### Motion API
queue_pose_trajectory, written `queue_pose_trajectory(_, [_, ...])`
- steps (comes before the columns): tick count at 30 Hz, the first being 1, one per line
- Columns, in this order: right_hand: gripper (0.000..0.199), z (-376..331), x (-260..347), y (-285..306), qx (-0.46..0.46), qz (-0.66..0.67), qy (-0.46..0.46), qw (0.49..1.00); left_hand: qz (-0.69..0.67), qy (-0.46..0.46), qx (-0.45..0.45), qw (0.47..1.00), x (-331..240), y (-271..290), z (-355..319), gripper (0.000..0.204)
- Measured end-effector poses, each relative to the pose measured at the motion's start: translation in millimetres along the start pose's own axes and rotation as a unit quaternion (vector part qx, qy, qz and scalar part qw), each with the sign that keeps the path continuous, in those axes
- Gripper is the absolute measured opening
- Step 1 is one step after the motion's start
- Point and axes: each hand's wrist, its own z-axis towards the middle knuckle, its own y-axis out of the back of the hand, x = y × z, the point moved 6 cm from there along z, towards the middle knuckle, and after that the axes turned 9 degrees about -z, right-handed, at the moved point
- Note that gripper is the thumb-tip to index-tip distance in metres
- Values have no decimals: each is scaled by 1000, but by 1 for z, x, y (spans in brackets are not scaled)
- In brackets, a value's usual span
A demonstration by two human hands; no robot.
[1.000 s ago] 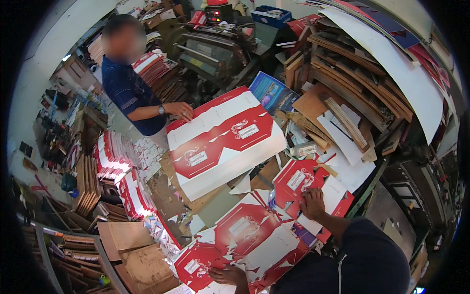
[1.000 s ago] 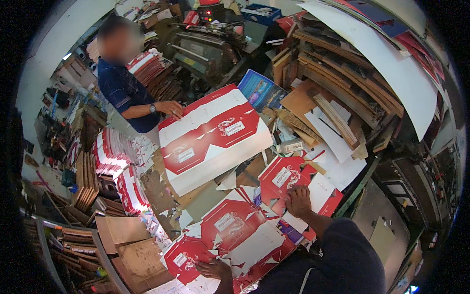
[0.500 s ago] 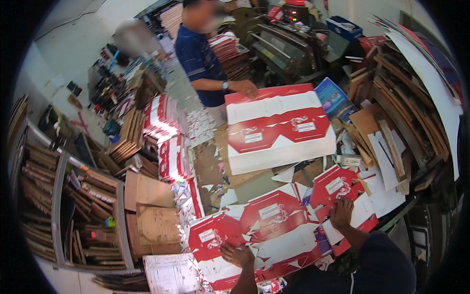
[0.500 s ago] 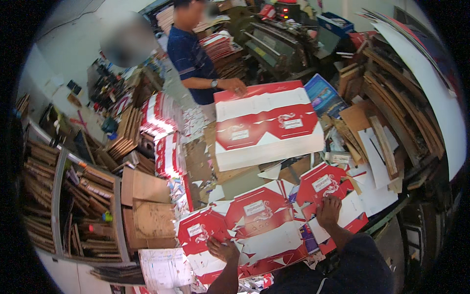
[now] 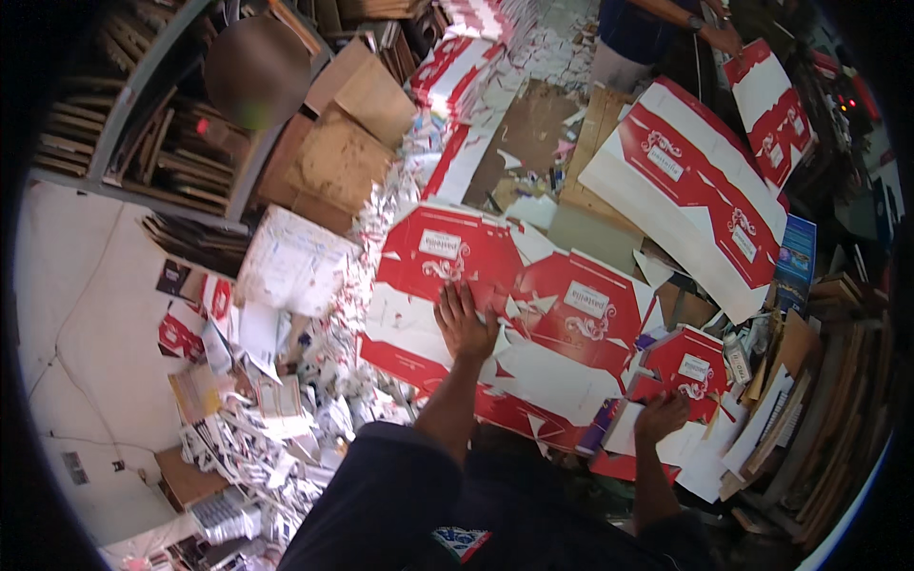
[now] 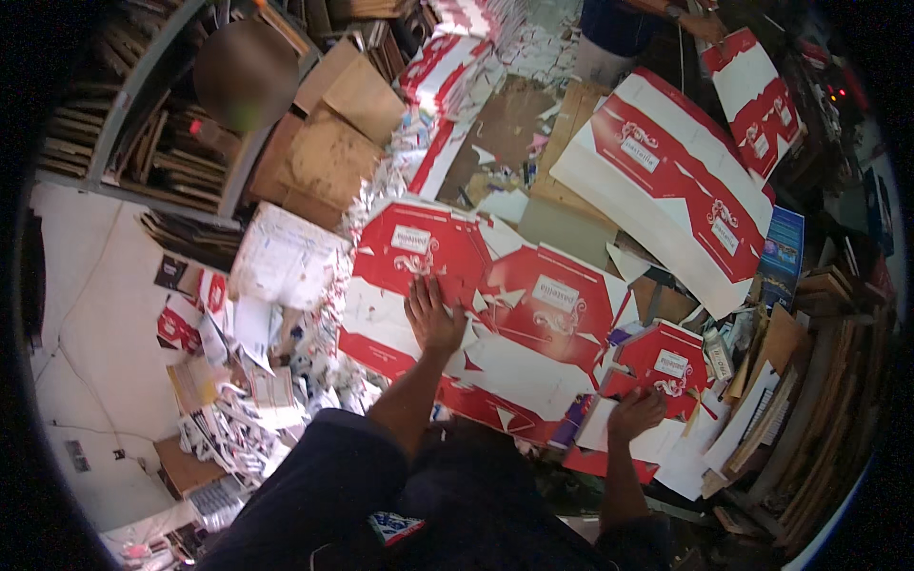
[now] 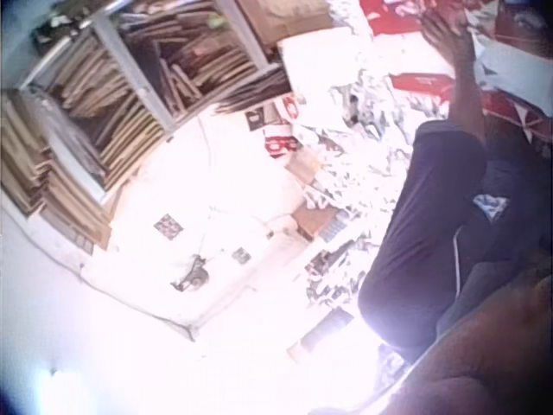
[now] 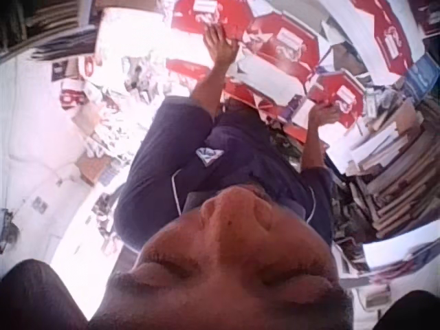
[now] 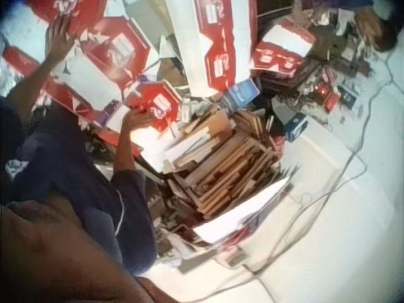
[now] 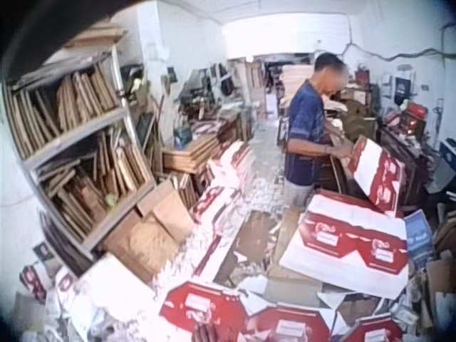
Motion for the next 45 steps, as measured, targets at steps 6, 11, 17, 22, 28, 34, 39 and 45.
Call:
queue_pose_trajectory(6, [47, 6, 4, 4, 44, 9, -18, 999, -2, 16, 17, 1000, -1, 2, 1, 78])
queue_pose_trajectory(11, [44, 14, 12, 12, 62, 25, -25, 997, -19, 13, 23, 999, -2, -3, 7, 78])
queue_pose_trajectory(17, [42, 15, 10, 13, 49, 43, -29, 997, -6, 9, 10, 1000, -4, 2, 6, 75])
queue_pose_trajectory(22, [36, 9, 12, 18, 49, 66, -43, 996, 0, -26, -10, 1000, -8, 7, 7, 74])
queue_pose_trajectory(28, [36, 14, 14, 22, 42, 48, -34, 997, 3, -15, 14, 1000, -6, 4, 5, 75])
queue_pose_trajectory(34, [44, 11, 11, 19, 79, 36, -59, 994, 17, -6, 40, 999, -4, -1, 7, 77])
queue_pose_trajectory(39, [50, 13, 13, 17, 78, 44, -49, 995, -4, -6, 31, 1000, -5, -1, 8, 78])
queue_pose_trajectory(45, [49, 12, 15, 20, 67, 49, -48, 995, 1, -41, 15, 999, -6, 5, 8, 78])
